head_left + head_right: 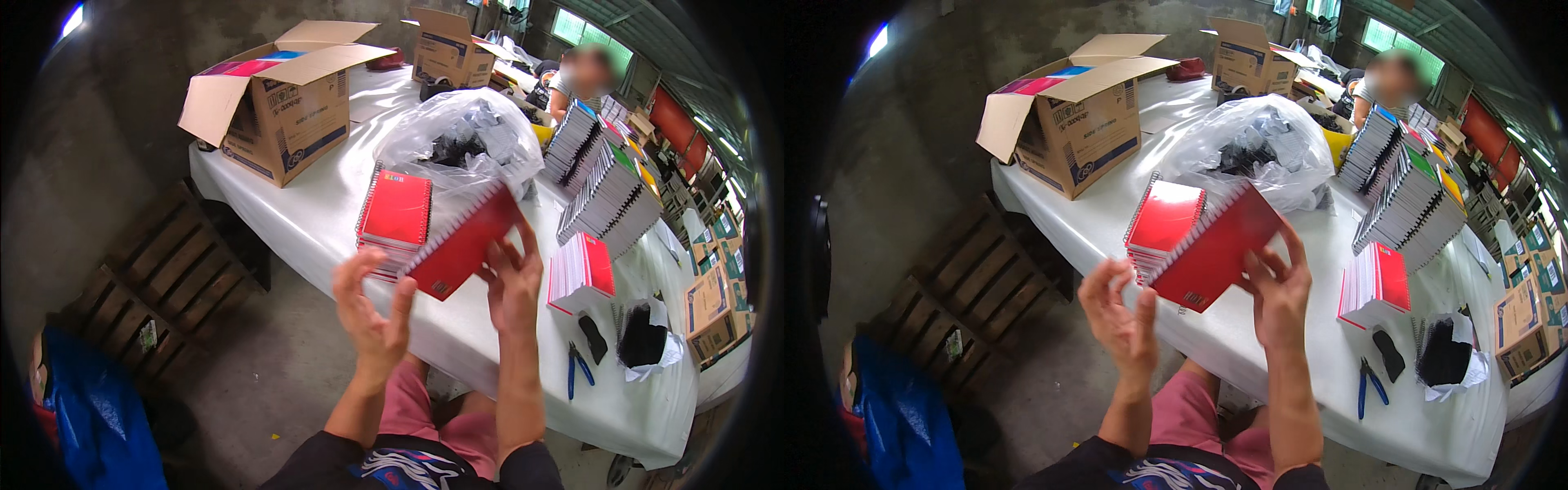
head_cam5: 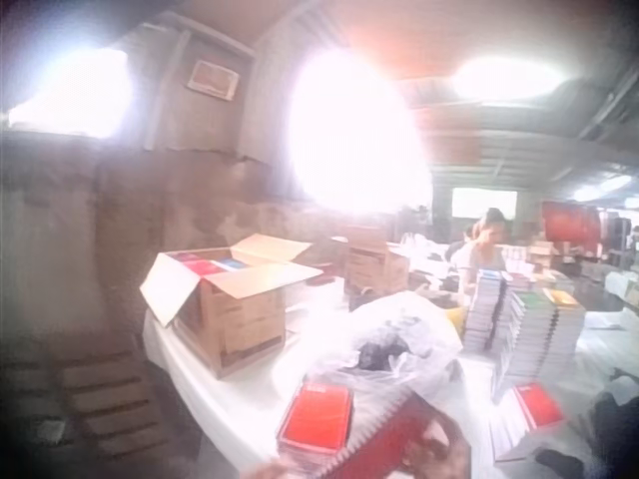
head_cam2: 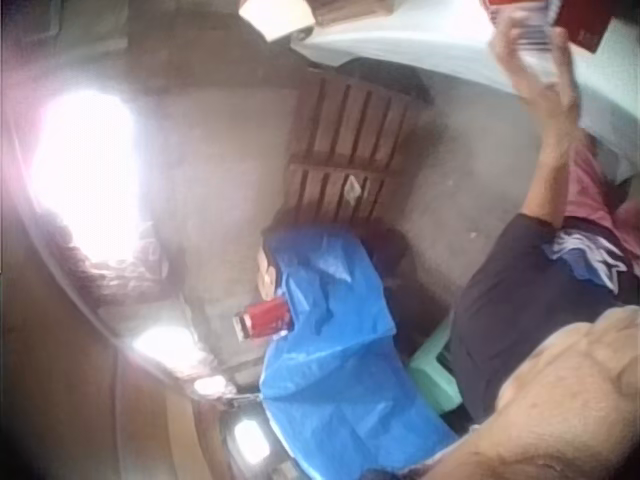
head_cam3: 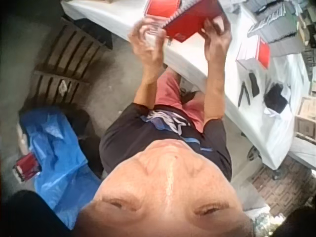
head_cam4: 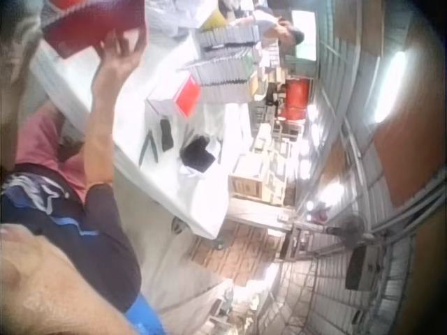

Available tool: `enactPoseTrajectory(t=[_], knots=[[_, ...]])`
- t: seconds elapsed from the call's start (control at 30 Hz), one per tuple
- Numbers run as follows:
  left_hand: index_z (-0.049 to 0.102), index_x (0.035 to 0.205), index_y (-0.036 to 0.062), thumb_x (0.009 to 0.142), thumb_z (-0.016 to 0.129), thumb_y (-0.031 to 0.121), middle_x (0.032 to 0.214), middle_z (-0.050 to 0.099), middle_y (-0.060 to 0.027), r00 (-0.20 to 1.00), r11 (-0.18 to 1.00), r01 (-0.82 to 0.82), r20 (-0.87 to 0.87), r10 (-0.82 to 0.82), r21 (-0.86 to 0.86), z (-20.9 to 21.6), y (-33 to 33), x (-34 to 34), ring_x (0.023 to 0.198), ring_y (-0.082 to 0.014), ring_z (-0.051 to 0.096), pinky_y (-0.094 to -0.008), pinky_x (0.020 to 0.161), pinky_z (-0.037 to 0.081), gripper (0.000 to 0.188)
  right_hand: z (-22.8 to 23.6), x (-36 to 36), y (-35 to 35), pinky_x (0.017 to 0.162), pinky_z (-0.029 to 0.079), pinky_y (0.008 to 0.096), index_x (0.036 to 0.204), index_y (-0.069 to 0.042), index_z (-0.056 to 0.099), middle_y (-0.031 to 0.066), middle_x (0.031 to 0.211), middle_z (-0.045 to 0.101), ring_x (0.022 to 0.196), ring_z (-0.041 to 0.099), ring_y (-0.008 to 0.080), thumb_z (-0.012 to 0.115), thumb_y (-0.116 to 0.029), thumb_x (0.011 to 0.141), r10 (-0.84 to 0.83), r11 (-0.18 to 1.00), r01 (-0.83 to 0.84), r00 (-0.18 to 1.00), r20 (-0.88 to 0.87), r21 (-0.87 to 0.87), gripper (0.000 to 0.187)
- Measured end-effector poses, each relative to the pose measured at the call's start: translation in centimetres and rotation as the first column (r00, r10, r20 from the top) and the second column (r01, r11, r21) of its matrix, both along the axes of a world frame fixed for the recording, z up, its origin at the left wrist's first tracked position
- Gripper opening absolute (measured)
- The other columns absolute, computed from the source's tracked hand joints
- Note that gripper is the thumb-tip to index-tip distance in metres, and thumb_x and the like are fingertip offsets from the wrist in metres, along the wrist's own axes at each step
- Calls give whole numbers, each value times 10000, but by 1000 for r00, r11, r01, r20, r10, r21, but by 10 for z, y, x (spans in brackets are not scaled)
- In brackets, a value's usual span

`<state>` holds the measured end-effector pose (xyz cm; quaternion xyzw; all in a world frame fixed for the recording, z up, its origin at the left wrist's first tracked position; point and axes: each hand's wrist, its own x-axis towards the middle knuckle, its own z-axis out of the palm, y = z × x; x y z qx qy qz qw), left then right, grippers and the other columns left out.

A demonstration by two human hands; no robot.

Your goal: The person assembles spiral-bound notebooks by inserting metal coils into the punched holes of red notebook covers. They use pliers to secure the coils and stack the completed notebooks on the table. The process is repeated for multiple notebooks throughout the clip.

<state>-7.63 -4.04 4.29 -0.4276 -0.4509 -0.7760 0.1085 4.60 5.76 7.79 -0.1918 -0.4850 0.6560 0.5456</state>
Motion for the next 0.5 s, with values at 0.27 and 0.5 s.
enactPoseTrajectory(t=[0.27, 0.5], knots=[[437, 1325, 6, 928, 578, 239, 1321, 466, -107, 985, 927, 21, 166, 44, -373, -15, 36, -59, 1228, -209, 436, -350, 1013, 337, 481, 8, -78, 82, 606, 539, 258, 1379, 2, 365, 111, 923, 656, 780, 629, 110, 650, -55, 846, 110, 981, -162, 917, 384, 104, 607], [461, 1276, 9, 961, 533, 186, 1159, 573, -112, 965, 947, 169, 239, -104, -272, -43, 51, -62, 1030, -134, 550, -247, 881, 432, 369, -4, -84, 92, 797, 479, 368, 1153, -22, 630, 151, 938, 586, 861, 605, 274, 710, -285, 789, -412, 810, -133, 564, 716, 571, 456]])
